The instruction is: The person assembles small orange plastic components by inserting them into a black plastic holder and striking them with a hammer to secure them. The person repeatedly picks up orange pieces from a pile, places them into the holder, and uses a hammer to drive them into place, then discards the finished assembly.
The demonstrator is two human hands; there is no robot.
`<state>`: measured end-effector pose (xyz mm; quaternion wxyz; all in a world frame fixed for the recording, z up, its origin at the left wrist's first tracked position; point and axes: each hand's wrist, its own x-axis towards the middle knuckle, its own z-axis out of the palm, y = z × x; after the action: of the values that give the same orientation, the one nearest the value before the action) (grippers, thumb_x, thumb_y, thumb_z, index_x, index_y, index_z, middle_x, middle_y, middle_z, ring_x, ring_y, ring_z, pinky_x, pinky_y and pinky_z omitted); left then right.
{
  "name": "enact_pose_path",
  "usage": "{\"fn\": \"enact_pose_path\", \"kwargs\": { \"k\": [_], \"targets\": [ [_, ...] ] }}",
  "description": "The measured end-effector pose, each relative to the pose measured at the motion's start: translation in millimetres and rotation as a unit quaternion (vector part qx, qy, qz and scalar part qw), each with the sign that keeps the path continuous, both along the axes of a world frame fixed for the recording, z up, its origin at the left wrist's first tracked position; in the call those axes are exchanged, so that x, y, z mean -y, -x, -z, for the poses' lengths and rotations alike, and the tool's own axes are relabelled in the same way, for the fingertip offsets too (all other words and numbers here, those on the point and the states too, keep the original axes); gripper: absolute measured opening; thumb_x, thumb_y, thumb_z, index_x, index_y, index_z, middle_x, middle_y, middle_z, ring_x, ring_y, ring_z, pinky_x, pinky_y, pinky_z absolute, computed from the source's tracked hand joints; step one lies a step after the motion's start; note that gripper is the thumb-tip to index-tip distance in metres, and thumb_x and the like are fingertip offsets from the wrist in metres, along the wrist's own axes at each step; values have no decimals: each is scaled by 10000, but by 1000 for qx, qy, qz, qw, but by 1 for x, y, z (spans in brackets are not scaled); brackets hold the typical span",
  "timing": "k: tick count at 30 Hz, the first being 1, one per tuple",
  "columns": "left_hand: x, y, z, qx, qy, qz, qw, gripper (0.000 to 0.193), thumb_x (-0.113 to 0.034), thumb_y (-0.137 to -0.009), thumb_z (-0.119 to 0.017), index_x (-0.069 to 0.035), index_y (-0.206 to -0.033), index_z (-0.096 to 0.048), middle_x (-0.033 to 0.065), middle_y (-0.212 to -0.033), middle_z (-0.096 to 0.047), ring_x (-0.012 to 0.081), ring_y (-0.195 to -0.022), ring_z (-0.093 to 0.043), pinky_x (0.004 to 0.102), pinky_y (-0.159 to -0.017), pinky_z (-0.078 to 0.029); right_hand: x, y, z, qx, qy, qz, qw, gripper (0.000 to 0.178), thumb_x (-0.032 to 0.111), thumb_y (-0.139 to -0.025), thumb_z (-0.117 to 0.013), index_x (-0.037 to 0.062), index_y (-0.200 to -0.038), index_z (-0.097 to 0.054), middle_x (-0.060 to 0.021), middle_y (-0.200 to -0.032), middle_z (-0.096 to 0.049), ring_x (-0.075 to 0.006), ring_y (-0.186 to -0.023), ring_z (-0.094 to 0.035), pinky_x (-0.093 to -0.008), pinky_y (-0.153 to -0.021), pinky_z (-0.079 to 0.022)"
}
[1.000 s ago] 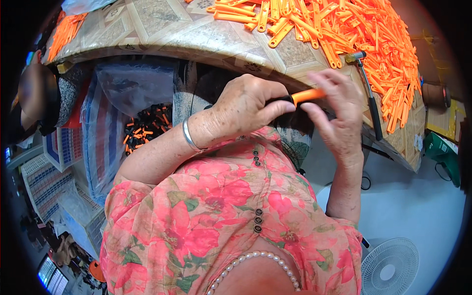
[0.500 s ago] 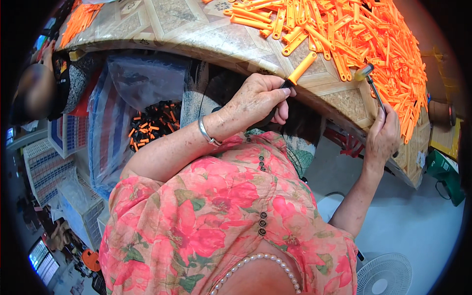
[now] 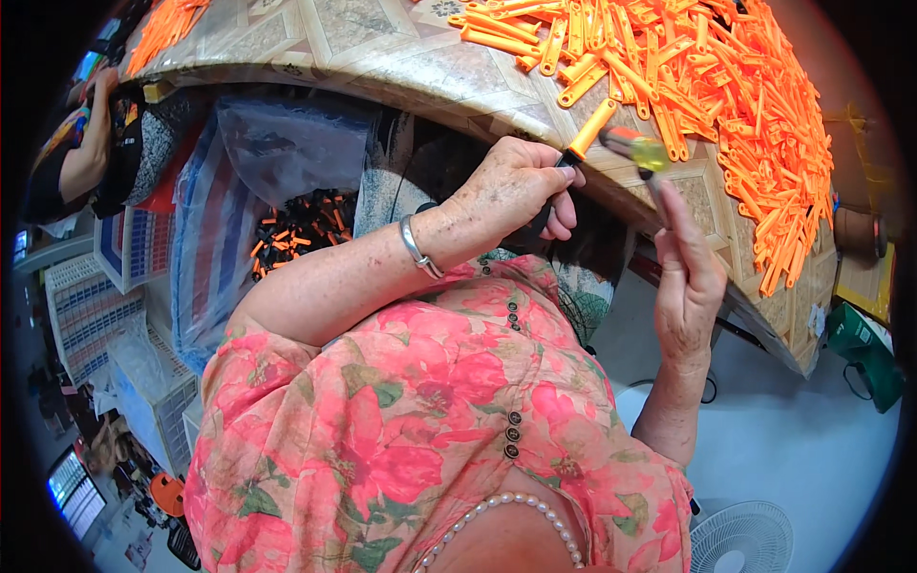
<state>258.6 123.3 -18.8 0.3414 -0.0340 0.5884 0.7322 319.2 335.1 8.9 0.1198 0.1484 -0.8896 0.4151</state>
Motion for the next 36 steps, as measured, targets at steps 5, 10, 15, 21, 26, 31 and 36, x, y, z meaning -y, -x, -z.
{"fn": "enact_pose_path", "kwargs": {
  "k": [5, 10, 15, 21, 26, 31, 36],
  "targets": [
    [-4, -2, 1, 5, 3, -14, 1000, 220, -158, -997, -493, 9, -1024, -634, 65, -688, -657, 130, -586, -639, 259, -559, -538, 4, -2, 4, 46, -95, -5, 994, 429, -48, -960, -463, 68, -1366, -542, -132, -1257, -640, -193, -1146, -613, -296, -949, -460],
    [-6, -5, 0, 20, 0, -32, 999, 222, -159, -996, -494, 8, -1021, -638, 68, -684, -650, 139, -583, -639, 264, -558, -539, 7, 0, 0, 2, -49, -10, 999, 462, -73, -940, -475, 98, -1361, -554, -140, -1235, -648, -218, -1110, -639, -307, -922, -478],
    [-7, -4, 2, 15, -7, -30, 999, 219, -152, -993, -494, 11, -1019, -640, 75, -685, -651, 143, -583, -638, 263, -561, -536, 5, -2, 21, -7, -151, -12, 988, 572, -99, -874, -521, 207, -1353, -579, -116, -923, -638, -245, -781, -637, -333, -717, -505],
    [-7, -5, 1, 25, -20, -45, 998, 212, -145, -989, -499, 7, -1002, -646, 76, -693, -653, 146, -585, -638, 263, -564, -535, 8, -3, 6, -19, -12, -5, 1000, 493, -89, -917, -474, 114, -1358, -562, -166, -1162, -665, -253, -1055, -660, -311, -876, -492],
    [-8, -4, -1, 25, -19, -36, 999, 208, -144, -989, -500, 7, -1018, -641, 76, -696, -651, 148, -589, -638, 265, -570, -537, 6, -6, 24, -3, -102, 16, 995, 579, -86, -874, -526, 224, -1362, -565, -112, -895, -634, -268, -777, -639, -381, -701, -508],
    [-7, -7, 1, 29, -24, -47, 998, 212, -152, -992, -497, 6, -1022, -635, 75, -697, -650, 146, -589, -636, 268, -574, -540, 9, -5, 8, -39, -46, 12, 998, 532, -86, -898, -498, 158, -1367, -556, -147, -1082, -655, -261, -960, -655, -339, -809, -500],
    [-7, -7, 2, 27, -32, -45, 998, 212, -149, -993, -492, 12, -1027, -626, 72, -697, -648, 148, -592, -637, 267, -577, -543, 9, -3, 14, -22, -178, 18, 984, 625, -84, -843, -536, 235, -1380, -543, -100, -828, -585, -281, -721, -609, -399, -665, -496]
  ]
}}
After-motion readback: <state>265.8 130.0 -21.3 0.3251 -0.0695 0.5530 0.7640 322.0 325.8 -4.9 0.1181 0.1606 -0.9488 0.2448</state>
